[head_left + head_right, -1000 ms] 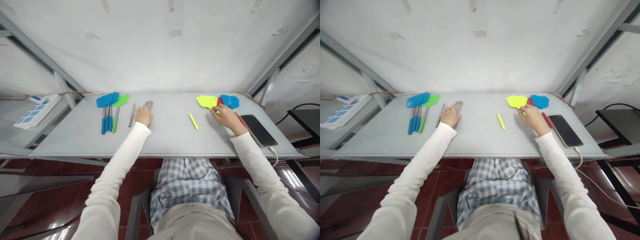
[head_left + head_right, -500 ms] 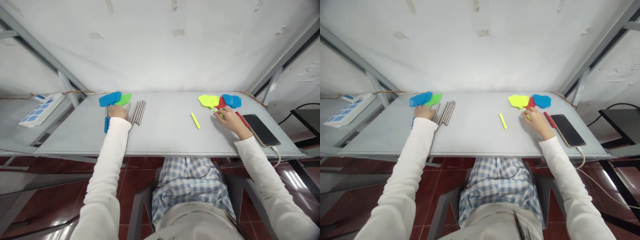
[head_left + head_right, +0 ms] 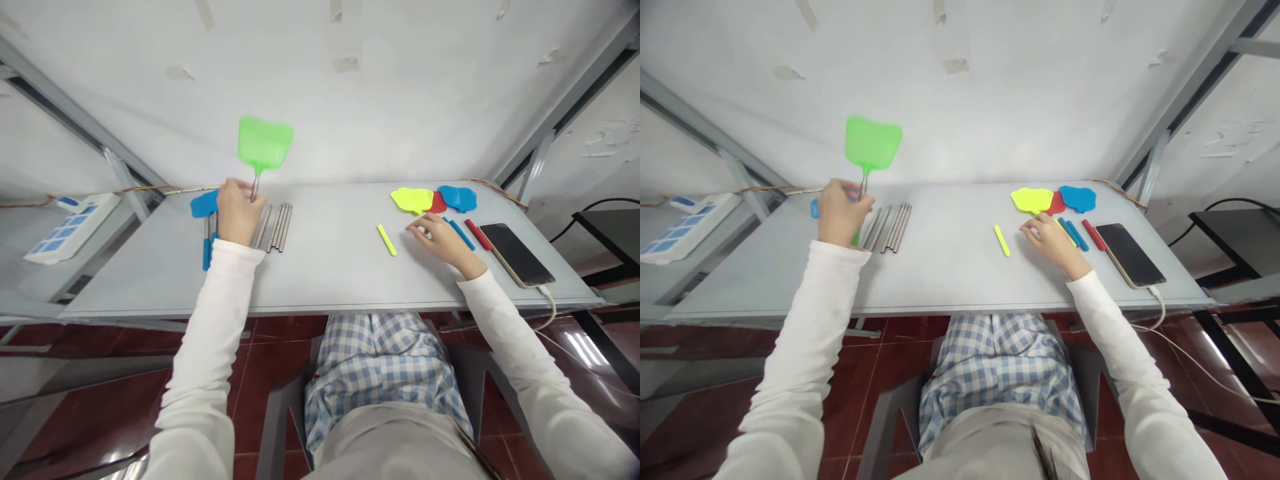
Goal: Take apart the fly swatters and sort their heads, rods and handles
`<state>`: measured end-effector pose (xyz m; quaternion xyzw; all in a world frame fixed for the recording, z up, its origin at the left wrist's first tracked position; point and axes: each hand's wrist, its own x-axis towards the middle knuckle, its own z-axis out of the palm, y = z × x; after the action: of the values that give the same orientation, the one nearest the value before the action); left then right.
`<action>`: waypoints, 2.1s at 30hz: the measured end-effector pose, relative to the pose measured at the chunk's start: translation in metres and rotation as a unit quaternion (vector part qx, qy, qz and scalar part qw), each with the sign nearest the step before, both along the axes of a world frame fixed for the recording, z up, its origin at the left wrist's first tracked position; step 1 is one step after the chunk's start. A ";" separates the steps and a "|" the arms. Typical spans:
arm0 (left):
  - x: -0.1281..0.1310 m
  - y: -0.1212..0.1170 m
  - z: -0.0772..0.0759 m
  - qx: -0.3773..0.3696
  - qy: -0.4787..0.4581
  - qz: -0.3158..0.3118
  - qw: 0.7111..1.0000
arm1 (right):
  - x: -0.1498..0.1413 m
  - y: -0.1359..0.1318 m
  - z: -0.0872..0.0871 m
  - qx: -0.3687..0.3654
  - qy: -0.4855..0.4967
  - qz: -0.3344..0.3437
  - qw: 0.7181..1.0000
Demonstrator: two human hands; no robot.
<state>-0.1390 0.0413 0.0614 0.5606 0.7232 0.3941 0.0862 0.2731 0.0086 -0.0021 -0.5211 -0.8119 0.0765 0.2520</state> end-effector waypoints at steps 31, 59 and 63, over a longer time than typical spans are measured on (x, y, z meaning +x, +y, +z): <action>0.090 0.047 0.032 0.015 -0.730 -0.106 0.675 | -0.049 -0.062 0.024 -0.316 0.247 0.069 0.914; 0.110 0.015 -0.021 -0.160 -0.627 -0.187 0.739 | -0.020 0.001 0.003 -0.100 -0.153 -0.260 0.948; 0.120 0.017 -0.022 -0.192 -0.609 -0.222 0.737 | -0.029 -0.001 -0.005 -0.091 -0.167 -0.295 0.936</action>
<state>-0.0187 0.0581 0.0398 0.3174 0.4318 0.4741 0.6986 0.2445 0.0077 -0.0066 -0.7633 -0.6413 -0.0157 0.0758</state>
